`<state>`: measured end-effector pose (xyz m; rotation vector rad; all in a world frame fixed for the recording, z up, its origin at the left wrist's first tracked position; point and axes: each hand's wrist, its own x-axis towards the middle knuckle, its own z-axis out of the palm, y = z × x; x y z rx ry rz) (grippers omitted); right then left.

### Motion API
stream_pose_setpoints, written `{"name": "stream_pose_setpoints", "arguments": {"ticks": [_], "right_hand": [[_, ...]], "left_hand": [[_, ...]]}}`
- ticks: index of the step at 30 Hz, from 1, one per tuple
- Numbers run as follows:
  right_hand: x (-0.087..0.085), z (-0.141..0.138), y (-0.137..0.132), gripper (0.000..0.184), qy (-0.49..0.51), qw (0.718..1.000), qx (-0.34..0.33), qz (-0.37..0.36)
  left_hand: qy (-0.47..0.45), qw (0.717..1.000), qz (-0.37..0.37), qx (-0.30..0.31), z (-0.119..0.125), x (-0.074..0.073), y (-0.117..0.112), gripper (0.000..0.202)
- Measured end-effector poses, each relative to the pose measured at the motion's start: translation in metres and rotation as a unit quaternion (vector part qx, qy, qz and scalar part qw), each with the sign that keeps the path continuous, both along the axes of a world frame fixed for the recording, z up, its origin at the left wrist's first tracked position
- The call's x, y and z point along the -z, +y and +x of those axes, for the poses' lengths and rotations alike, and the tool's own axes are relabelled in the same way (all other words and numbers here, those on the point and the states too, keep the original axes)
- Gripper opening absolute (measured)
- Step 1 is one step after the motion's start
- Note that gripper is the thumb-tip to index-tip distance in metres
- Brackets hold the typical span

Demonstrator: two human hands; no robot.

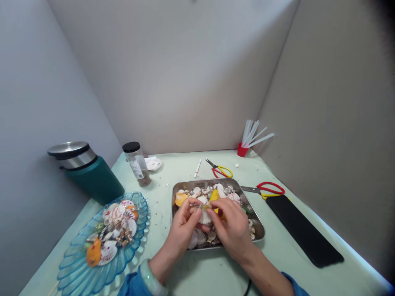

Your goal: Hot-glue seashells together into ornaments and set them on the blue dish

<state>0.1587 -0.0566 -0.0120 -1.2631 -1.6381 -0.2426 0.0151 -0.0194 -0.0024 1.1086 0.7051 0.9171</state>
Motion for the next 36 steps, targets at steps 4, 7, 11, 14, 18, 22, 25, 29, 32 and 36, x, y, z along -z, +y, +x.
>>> {"name": "stream_pose_setpoints", "arguments": {"ticks": [4, 7, 11, 14, 18, 22, 25, 29, 32, 36], "right_hand": [[-0.0007, 0.0, -0.0008, 0.007, -0.005, 1.0, -0.006, 0.004], [-0.0001, 0.0008, -0.0017, 0.009, -0.012, 1.0, -0.013, 0.007], [-0.0003, 0.0012, -0.0025, 0.011, -0.02, 0.999, -0.024, 0.014], [-0.0005, 0.0009, -0.0023, 0.011, -0.016, 0.999, -0.028, 0.01], [0.0001, 0.0011, -0.0018, 0.013, -0.001, 0.999, -0.035, 0.006], [-0.0001, 0.0018, -0.0014, 0.013, 0.015, 0.999, -0.048, -0.001], [-0.0006, 0.0023, -0.0013, 0.013, 0.027, 0.998, -0.055, -0.007], [0.0001, 0.0024, -0.0018, 0.019, 0.027, 0.997, -0.071, -0.014], [0.0008, 0.002, -0.0023, 0.021, 0.025, 0.997, -0.072, -0.012], [0.0, 0.0015, -0.003, 0.021, 0.029, 0.997, -0.076, -0.01]], "left_hand": [[-0.007, 1.0, 0.014, 0.006, -0.0004, -0.0009, -0.0015, 0.025], [0.001, 1.0, 0.023, 0.003, -0.0007, -0.0017, -0.0021, 0.022], [0.012, 1.0, 0.026, -0.01, -0.0001, -0.0016, -0.0016, 0.02], [0.011, 0.999, 0.021, -0.024, 0.0006, -0.0007, -0.0004, 0.021], [0.007, 0.999, 0.011, -0.041, 0.0008, -0.0001, 0.0012, 0.021], [0.003, 0.999, 0.018, -0.039, -0.0001, 0.001, 0.0018, 0.022], [-0.006, 0.999, 0.01, -0.033, -0.0007, 0.0024, 0.0022, 0.023], [-0.011, 0.999, -0.001, -0.031, -0.0007, 0.0024, 0.0033, 0.025], [-0.014, 0.999, -0.002, -0.029, -0.0006, 0.002, 0.0043, 0.024], [-0.019, 1.0, 0.002, -0.023, -0.001, 0.0036, 0.0048, 0.022]]}}
